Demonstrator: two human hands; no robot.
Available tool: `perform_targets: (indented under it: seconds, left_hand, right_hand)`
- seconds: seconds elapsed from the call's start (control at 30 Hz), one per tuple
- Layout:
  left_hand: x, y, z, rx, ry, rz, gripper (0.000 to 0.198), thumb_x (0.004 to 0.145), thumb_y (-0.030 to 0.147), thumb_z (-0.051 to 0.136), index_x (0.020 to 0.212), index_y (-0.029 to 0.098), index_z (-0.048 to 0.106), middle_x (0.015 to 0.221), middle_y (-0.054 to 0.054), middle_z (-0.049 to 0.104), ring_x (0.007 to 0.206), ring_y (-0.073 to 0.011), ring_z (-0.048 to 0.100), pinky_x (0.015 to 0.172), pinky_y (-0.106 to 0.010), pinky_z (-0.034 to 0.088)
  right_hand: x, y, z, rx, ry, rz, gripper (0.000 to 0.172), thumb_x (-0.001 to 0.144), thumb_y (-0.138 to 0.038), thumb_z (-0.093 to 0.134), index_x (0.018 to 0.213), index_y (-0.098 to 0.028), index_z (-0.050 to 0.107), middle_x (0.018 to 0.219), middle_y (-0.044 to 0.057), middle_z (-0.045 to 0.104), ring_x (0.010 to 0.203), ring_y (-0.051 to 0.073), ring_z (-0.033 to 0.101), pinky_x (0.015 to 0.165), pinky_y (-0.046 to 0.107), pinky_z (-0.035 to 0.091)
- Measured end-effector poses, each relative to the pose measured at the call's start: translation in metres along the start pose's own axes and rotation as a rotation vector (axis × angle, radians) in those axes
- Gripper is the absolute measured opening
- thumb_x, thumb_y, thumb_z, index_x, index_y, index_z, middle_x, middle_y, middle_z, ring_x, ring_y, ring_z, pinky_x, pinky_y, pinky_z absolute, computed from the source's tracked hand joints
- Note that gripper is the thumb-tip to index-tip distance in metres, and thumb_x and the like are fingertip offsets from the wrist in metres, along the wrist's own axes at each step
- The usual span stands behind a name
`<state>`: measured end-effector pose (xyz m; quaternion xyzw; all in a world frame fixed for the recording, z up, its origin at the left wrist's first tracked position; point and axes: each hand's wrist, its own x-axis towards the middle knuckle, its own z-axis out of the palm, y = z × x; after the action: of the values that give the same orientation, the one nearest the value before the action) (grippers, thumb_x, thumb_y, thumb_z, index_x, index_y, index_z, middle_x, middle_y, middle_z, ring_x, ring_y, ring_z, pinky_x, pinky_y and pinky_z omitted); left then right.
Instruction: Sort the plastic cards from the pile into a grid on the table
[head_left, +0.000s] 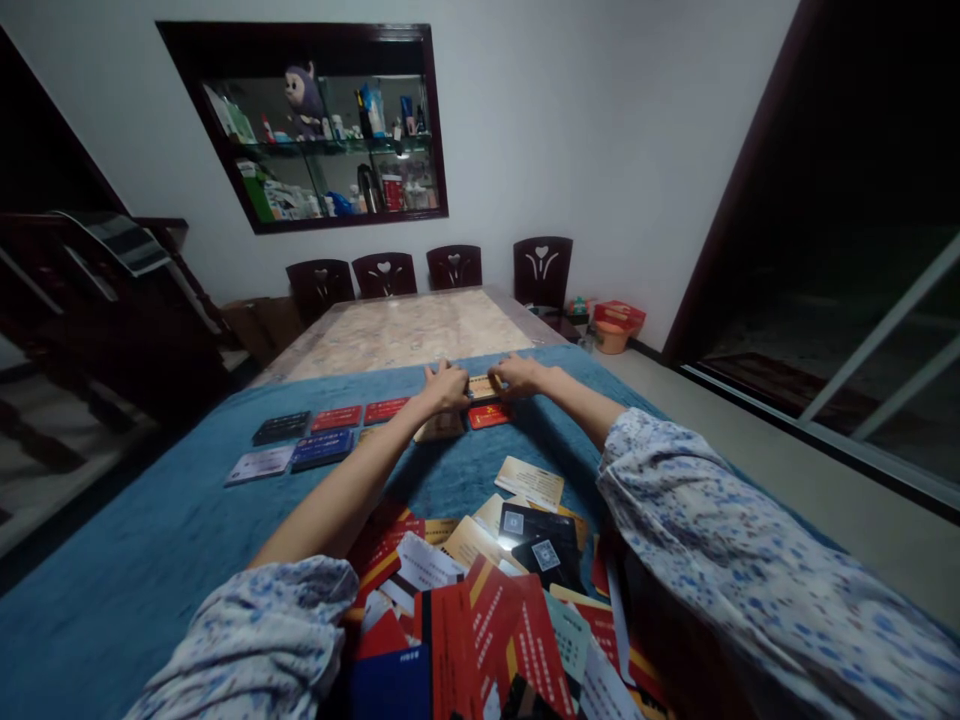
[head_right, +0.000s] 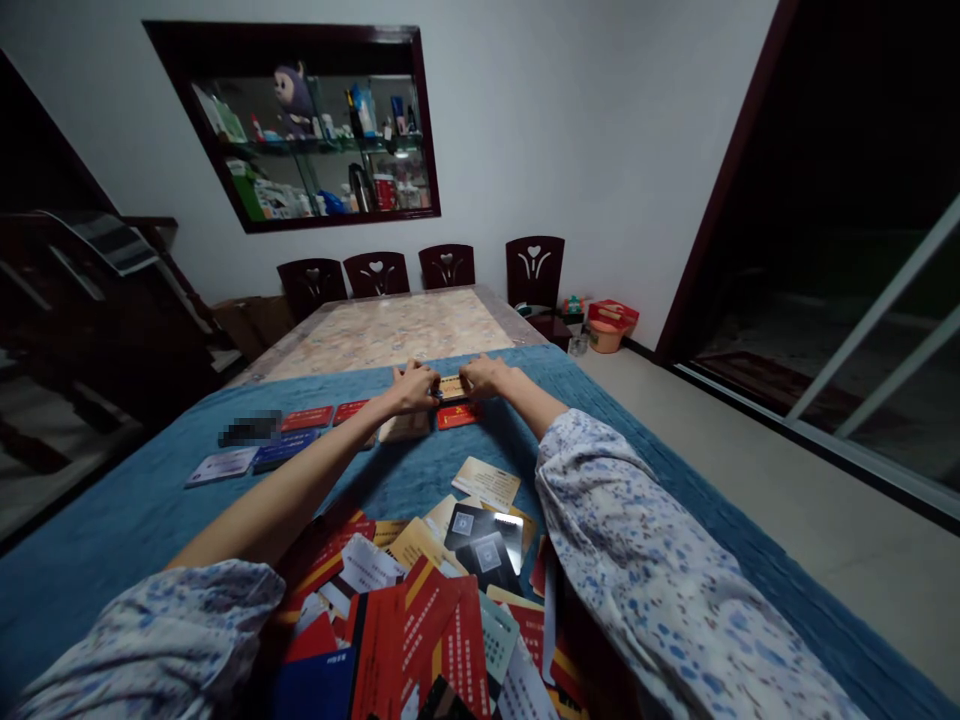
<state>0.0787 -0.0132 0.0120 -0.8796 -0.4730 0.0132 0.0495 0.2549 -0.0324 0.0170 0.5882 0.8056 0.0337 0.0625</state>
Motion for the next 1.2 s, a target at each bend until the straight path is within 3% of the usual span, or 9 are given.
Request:
perform_targets:
  seconds: [0.2, 0.47, 0.87, 1.2]
  left_hand:
    - [0.009, -0.004, 0.010, -0.022, -0.025, -0.015, 0.030, 0.073, 0.020, 0.061, 0.102, 0.018, 0.070, 0.122, -0.015, 0.065, 0.126, -0.0376, 0.040, 0.096, -0.053, 0.036]
    - [0.016, -0.003, 0.015, -0.028, -0.091, -0.036, 0.040, 0.072, 0.016, 0.061, 0.111, 0.018, 0.071, 0.120, -0.016, 0.068, 0.128, -0.0393, 0.041, 0.097, -0.062, 0.038]
    - [0.026, -0.001, 0.018, -0.021, -0.146, -0.085, 0.035, 0.073, 0.017, 0.062, 0.107, 0.018, 0.071, 0.125, -0.018, 0.064, 0.128, -0.0373, 0.044, 0.100, -0.058, 0.041]
    - [0.023, 0.002, 0.015, -0.031, -0.151, -0.086, 0.036, 0.072, 0.019, 0.061, 0.107, 0.017, 0.072, 0.126, -0.018, 0.063, 0.129, -0.0381, 0.042, 0.103, -0.062, 0.037]
  right_hand:
    - [0.017, -0.001, 0.009, 0.002, -0.019, 0.014, 0.037, 0.084, -0.031, 0.061, 0.120, -0.025, 0.067, 0.130, 0.013, 0.063, 0.125, 0.033, 0.053, 0.092, 0.041, 0.050]
    - [0.027, 0.000, 0.015, -0.005, -0.053, 0.001, 0.042, 0.080, -0.028, 0.062, 0.122, -0.024, 0.068, 0.129, 0.014, 0.065, 0.122, 0.032, 0.056, 0.088, 0.038, 0.052]
    - [0.039, 0.003, 0.024, -0.002, -0.071, -0.021, 0.040, 0.082, -0.025, 0.057, 0.120, -0.021, 0.070, 0.122, 0.012, 0.071, 0.110, 0.025, 0.066, 0.087, 0.029, 0.051]
    - [0.040, -0.006, 0.021, 0.006, -0.072, 0.020, 0.041, 0.083, -0.025, 0.057, 0.122, -0.022, 0.071, 0.128, 0.013, 0.068, 0.118, 0.028, 0.063, 0.094, 0.033, 0.051]
